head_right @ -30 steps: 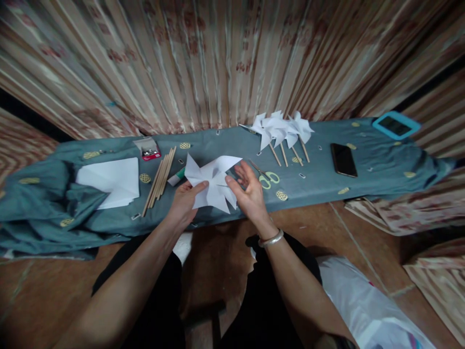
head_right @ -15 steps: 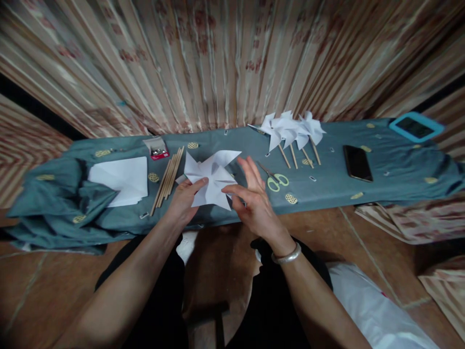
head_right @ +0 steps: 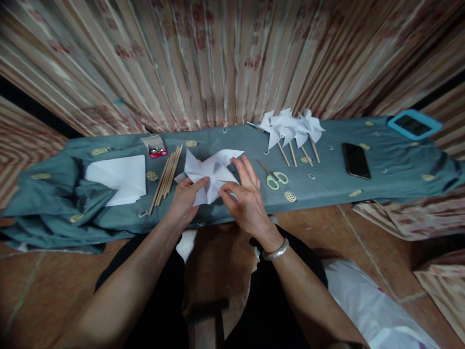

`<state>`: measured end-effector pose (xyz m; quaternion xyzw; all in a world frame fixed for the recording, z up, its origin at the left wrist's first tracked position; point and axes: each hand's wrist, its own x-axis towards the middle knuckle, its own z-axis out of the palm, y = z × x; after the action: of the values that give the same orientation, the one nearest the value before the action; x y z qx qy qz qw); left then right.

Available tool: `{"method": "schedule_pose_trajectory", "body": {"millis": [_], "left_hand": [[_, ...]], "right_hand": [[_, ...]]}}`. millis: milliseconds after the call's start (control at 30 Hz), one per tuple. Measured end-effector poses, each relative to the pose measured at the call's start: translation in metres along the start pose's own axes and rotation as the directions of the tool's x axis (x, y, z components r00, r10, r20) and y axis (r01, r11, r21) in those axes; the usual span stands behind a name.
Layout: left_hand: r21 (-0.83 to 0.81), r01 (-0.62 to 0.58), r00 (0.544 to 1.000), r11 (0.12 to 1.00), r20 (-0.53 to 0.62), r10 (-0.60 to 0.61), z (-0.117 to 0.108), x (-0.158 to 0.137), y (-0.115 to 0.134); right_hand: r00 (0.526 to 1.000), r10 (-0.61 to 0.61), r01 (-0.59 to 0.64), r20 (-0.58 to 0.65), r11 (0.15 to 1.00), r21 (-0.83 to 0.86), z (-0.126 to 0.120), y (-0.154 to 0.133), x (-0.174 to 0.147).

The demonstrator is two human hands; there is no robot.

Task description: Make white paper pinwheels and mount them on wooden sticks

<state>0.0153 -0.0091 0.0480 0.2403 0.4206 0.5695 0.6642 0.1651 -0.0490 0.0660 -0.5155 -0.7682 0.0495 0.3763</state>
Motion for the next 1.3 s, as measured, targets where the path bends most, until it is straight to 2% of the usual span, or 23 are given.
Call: {"method": "schedule_pose_trajectory", "body": {"millis": [100,400,1300], "left_hand": [[0.009,-0.021,1.0,1.0,-0.004,0.021,0.002,-0.001,-0.002],[0.01,-0.065,0.998,0.998,-0.02,0.065,0.008,-0.001,-0.007],[0.088,-0.129,0.992,0.988,0.019,0.127,0.005,-0.004,-0.011]], "right_hand": [[0.997,0.042,-0.045,-0.064,0.998,-0.041,0.005,-0.003,0.0],[0.993,0.042,-0.061,-0.11,0.982,-0.178,0.013,-0.005,0.004],[0.994,0.044,-0.063,-0.1,0.978,-0.197,0.015,-0.002,0.006]]}}
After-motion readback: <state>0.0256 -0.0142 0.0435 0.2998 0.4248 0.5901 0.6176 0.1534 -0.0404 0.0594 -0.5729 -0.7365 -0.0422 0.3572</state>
